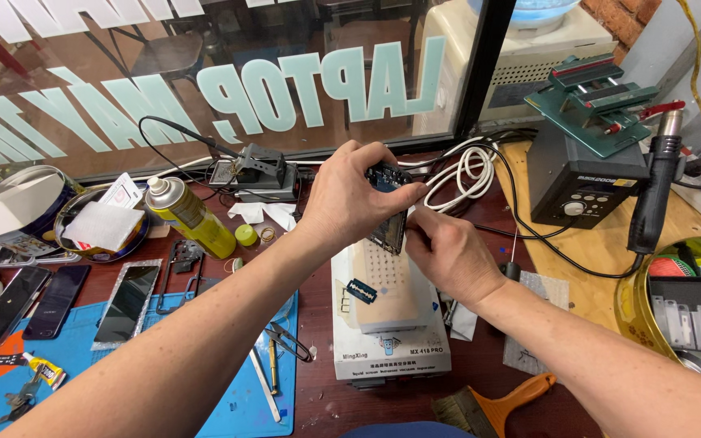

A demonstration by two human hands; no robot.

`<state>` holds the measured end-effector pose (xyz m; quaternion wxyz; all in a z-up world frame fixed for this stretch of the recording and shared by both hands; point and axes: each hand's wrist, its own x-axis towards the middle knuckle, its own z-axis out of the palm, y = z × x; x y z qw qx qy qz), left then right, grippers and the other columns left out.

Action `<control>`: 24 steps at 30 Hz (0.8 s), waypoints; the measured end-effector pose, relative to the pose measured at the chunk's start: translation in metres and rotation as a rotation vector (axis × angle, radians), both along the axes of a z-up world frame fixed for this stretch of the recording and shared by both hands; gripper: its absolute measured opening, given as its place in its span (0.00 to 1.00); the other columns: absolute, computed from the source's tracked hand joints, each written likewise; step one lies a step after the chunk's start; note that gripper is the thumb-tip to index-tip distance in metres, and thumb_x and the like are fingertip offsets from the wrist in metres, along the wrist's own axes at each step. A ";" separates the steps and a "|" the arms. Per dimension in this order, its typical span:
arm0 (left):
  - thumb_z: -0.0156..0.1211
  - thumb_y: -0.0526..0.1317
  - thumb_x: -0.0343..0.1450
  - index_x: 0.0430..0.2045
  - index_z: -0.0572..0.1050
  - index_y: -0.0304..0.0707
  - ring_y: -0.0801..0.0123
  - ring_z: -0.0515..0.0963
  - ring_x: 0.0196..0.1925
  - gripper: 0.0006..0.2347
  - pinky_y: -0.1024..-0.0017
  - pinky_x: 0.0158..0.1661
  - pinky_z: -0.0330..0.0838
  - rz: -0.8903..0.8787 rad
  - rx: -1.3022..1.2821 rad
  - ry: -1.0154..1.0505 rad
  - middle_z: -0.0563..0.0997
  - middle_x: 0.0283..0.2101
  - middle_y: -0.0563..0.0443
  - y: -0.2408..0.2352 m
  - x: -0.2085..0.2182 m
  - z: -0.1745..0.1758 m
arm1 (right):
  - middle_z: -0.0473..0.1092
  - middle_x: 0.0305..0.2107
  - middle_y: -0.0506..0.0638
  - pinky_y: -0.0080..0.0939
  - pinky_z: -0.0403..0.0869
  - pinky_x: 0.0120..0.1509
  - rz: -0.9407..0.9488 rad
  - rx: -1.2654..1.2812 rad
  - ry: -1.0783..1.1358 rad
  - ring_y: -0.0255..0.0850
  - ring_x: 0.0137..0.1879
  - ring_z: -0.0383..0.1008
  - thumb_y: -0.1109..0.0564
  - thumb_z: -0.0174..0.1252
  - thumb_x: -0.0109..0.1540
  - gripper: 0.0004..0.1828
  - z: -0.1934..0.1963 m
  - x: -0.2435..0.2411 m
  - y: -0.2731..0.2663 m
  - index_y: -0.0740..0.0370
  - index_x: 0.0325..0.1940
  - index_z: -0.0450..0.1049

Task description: The person works on a black smartphone, repeatedly peeling and reapplying a protective film along the screen edges. They use a small metal tool to lift and adjust the film, then press it down by hand. The phone is handled multiple times and placed on a white box on the workbench.

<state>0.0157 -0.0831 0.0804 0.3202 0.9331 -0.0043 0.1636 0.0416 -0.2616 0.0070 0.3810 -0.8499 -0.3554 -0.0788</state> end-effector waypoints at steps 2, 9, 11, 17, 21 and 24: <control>0.74 0.55 0.59 0.35 0.81 0.39 0.61 0.81 0.39 0.21 0.62 0.39 0.77 -0.003 0.001 -0.017 0.76 0.37 0.45 -0.001 -0.001 0.000 | 0.75 0.26 0.59 0.51 0.76 0.35 0.026 0.016 -0.048 0.53 0.31 0.79 0.63 0.57 0.60 0.04 -0.002 0.001 -0.001 0.66 0.37 0.71; 0.73 0.56 0.60 0.35 0.79 0.39 0.62 0.81 0.40 0.21 0.62 0.38 0.77 0.019 -0.005 0.036 0.75 0.37 0.46 -0.002 -0.004 0.001 | 0.75 0.26 0.58 0.50 0.77 0.36 0.016 -0.001 -0.047 0.52 0.30 0.79 0.62 0.57 0.60 0.04 -0.006 -0.001 0.000 0.66 0.37 0.70; 0.74 0.55 0.60 0.34 0.80 0.39 0.60 0.80 0.41 0.21 0.61 0.39 0.76 0.017 0.007 -0.020 0.75 0.37 0.46 -0.002 -0.005 0.000 | 0.74 0.25 0.58 0.50 0.77 0.36 0.008 0.012 -0.042 0.52 0.30 0.79 0.63 0.57 0.60 0.04 -0.008 -0.002 0.000 0.66 0.36 0.71; 0.73 0.54 0.60 0.35 0.80 0.38 0.59 0.80 0.40 0.21 0.61 0.41 0.76 0.034 0.000 -0.042 0.75 0.37 0.45 -0.003 -0.008 -0.002 | 0.74 0.26 0.58 0.51 0.76 0.37 0.004 0.021 -0.058 0.53 0.30 0.78 0.63 0.57 0.60 0.04 -0.012 -0.002 0.001 0.67 0.36 0.71; 0.74 0.53 0.60 0.35 0.80 0.40 0.57 0.80 0.41 0.19 0.61 0.41 0.76 0.024 -0.009 -0.081 0.76 0.37 0.44 -0.004 -0.010 -0.004 | 0.75 0.27 0.60 0.52 0.77 0.39 0.026 0.029 -0.067 0.56 0.34 0.79 0.62 0.57 0.60 0.04 -0.006 -0.002 -0.002 0.66 0.35 0.71; 0.75 0.52 0.59 0.35 0.81 0.39 0.55 0.80 0.42 0.19 0.60 0.42 0.76 0.028 0.000 -0.140 0.76 0.38 0.43 -0.003 -0.013 -0.006 | 0.75 0.26 0.61 0.53 0.76 0.40 -0.022 0.005 0.025 0.57 0.34 0.79 0.61 0.56 0.61 0.05 0.000 -0.006 -0.005 0.67 0.35 0.71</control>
